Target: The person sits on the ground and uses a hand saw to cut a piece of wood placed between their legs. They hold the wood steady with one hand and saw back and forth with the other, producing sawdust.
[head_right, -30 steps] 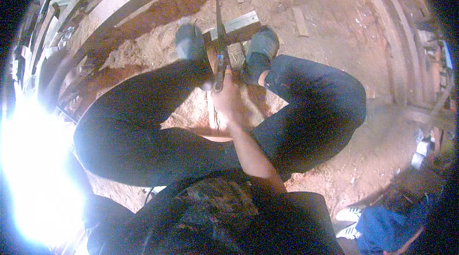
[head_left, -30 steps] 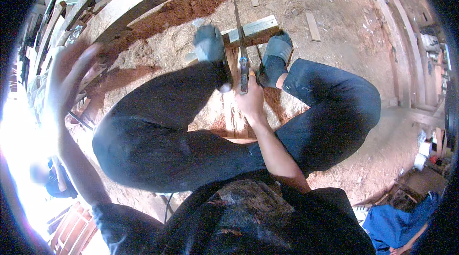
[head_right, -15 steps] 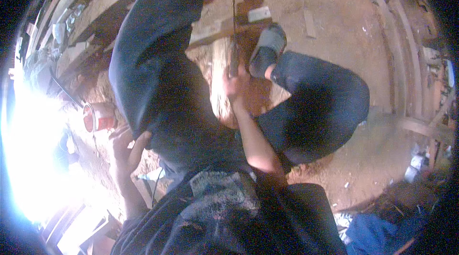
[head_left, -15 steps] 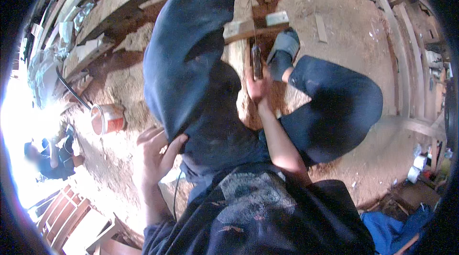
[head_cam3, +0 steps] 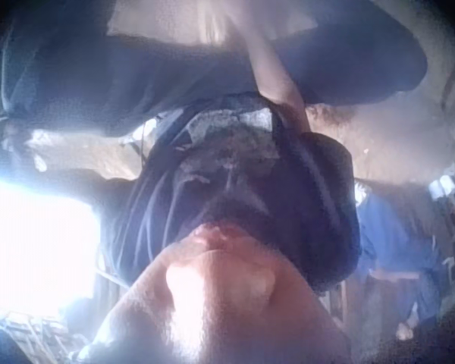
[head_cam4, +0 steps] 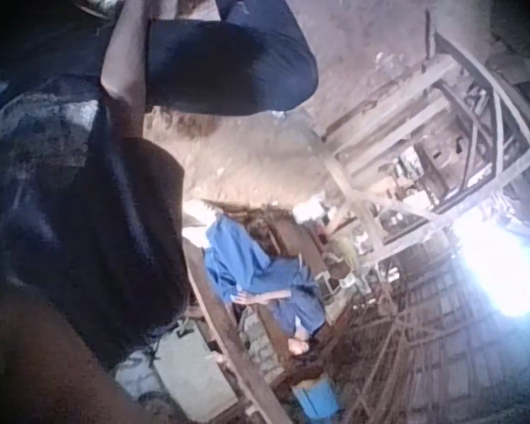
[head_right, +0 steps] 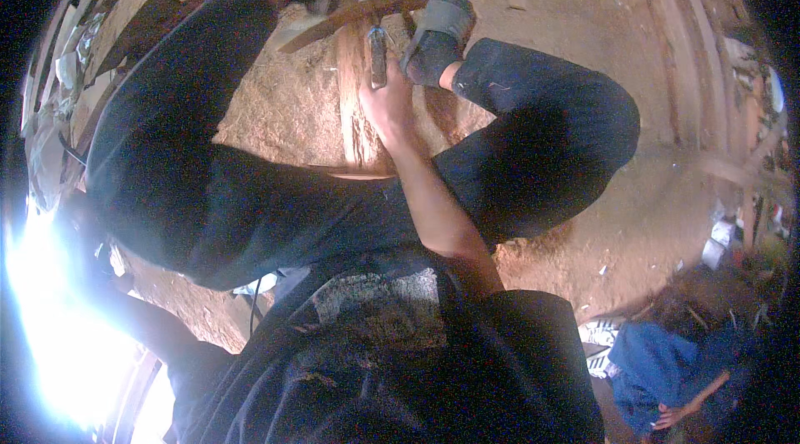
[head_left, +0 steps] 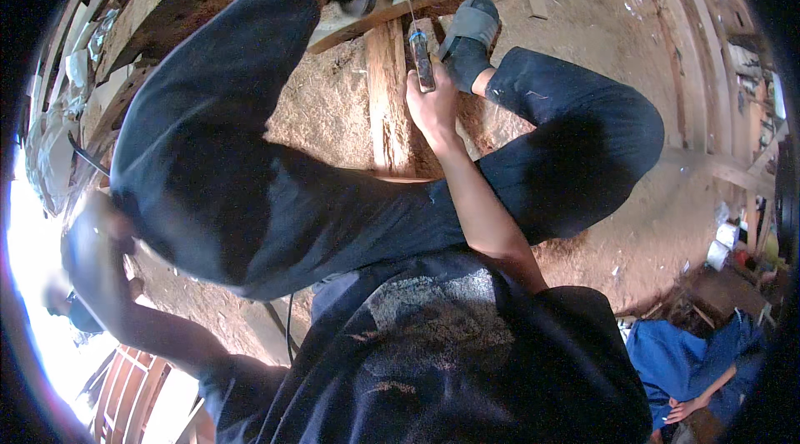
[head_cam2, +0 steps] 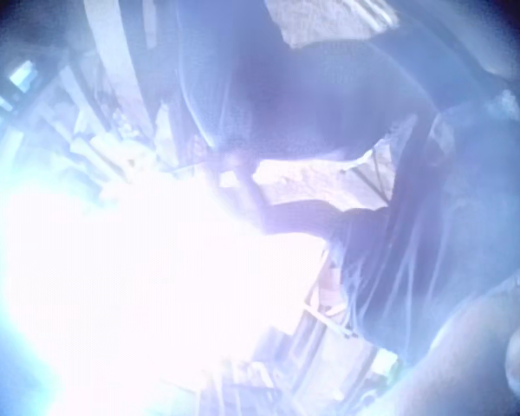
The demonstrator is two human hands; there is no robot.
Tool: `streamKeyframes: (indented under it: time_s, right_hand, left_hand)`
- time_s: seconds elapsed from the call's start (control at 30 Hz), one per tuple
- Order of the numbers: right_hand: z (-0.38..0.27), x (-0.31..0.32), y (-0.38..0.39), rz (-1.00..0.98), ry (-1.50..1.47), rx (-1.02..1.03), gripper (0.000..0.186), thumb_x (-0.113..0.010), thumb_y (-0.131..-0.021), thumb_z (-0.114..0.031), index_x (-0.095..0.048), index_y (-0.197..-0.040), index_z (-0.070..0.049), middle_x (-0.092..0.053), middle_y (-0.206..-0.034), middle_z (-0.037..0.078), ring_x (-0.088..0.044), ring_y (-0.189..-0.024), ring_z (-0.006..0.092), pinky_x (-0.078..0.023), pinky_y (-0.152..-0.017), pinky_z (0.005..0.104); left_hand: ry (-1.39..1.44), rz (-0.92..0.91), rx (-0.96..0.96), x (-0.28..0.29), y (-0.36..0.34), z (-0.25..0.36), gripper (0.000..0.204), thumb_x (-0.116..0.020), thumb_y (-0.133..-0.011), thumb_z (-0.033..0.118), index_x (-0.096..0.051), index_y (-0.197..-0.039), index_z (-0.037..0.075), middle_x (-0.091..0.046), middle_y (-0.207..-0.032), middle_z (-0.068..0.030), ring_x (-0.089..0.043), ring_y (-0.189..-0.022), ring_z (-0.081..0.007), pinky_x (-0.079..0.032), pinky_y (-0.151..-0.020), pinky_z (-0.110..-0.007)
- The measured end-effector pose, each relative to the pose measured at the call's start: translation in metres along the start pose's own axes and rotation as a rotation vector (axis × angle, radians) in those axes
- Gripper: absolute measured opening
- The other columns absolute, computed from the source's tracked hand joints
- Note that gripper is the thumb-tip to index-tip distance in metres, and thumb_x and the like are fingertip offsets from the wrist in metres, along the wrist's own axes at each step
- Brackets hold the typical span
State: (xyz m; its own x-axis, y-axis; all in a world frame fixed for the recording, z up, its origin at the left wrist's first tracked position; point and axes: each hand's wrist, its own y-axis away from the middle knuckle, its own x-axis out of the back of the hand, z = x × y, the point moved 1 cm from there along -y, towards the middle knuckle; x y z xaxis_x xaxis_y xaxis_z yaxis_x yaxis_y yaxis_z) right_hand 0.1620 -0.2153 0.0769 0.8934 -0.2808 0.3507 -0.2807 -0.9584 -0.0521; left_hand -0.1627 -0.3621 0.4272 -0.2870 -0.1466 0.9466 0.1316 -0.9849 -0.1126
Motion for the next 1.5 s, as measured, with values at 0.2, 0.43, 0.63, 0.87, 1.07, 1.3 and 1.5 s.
streamKeyframes:
  time_s: [0.2,0.43,0.63,0.87,1.07,1.3,1.5]
  right_hand:
    - [-0.007,0.007,-0.006,-0.165,0.15,0.026,0.036,-0.061,-0.087,-0.02,-0.058,-0.115,0.002,-0.064,-0.09,0.024,-0.063,-0.084,0.0373,-0.049,-0.075,0.0441]
    - [-0.01,-0.008,0.0,-0.055,0.155,0.116,0.033,-0.064,-0.087,-0.015,-0.061,-0.114,0.002,-0.065,-0.07,0.016,-0.067,-0.063,0.0239,-0.05,-0.06,0.0355]
    - [-0.01,0.004,-0.001,-0.121,0.098,0.06,0.047,-0.062,-0.087,-0.018,-0.052,-0.131,-0.005,-0.065,-0.075,0.023,-0.066,-0.071,0.0415,-0.052,-0.062,0.0443]
    - [-0.017,0.004,-0.009,-0.159,0.104,-0.048,0.048,-0.062,-0.089,-0.016,-0.05,-0.133,-0.004,-0.066,-0.082,0.023,-0.068,-0.071,0.036,-0.052,-0.063,0.0425]
    - [-0.004,-0.008,-0.023,-0.205,0.22,0.093,0.052,-0.062,-0.089,-0.015,-0.046,-0.136,-0.001,-0.065,-0.102,0.025,-0.068,-0.081,0.0355,-0.054,-0.069,0.0397]
    - [-0.005,0.013,-0.008,-0.346,0.344,0.049,0.055,-0.054,-0.089,-0.006,-0.038,-0.141,-0.001,-0.062,-0.112,0.026,-0.064,-0.095,0.0394,-0.051,-0.08,0.0443]
    - [-0.006,-0.007,-0.046,-0.304,0.304,0.059,0.051,-0.055,-0.088,-0.005,-0.043,-0.138,0.001,-0.067,-0.094,0.021,-0.067,-0.078,0.0322,-0.053,-0.07,0.0409]
  left_hand:
    - [0.008,-0.37,-0.155,-0.056,-0.166,0.057,0.053,-0.074,-0.083,0.038,-0.06,-0.118,0.002,-0.067,-0.105,-0.0121,-0.065,-0.095,-0.0236,-0.052,-0.081,-0.037]
    - [-0.638,-0.625,-0.621,-0.305,-0.321,0.057,0.05,-0.073,-0.08,0.045,-0.066,-0.104,0.003,-0.07,-0.103,-0.0143,-0.067,-0.094,-0.03,-0.054,-0.076,-0.045]
    - [-0.209,-0.575,-0.283,-0.45,-0.308,0.049,0.074,-0.075,-0.077,0.039,-0.042,-0.136,0.008,-0.056,-0.131,-0.0179,-0.054,-0.122,-0.0367,-0.047,-0.098,-0.049]
    - [-0.043,-0.414,-0.252,-0.509,-0.29,0.057,0.084,-0.077,-0.07,0.056,-0.043,-0.131,0.009,-0.055,-0.128,-0.017,-0.052,-0.122,-0.036,-0.04,-0.1,-0.059]
    - [0.053,-0.347,-0.215,-0.518,-0.295,0.053,0.074,-0.075,-0.069,0.059,-0.053,-0.116,0.006,-0.061,-0.118,-0.0178,-0.058,-0.113,-0.0354,-0.047,-0.094,-0.053]
    - [0.054,-0.161,-0.213,-0.52,-0.285,0.059,0.074,-0.074,-0.067,0.065,-0.055,-0.106,0.004,-0.065,-0.106,-0.0167,-0.063,-0.103,-0.0332,-0.051,-0.088,-0.047]
    - [0.036,-0.138,-0.221,-0.517,-0.291,0.059,0.074,-0.071,-0.069,0.066,-0.053,-0.104,0.004,-0.066,-0.106,-0.0171,-0.064,-0.101,-0.0331,-0.052,-0.087,-0.045]
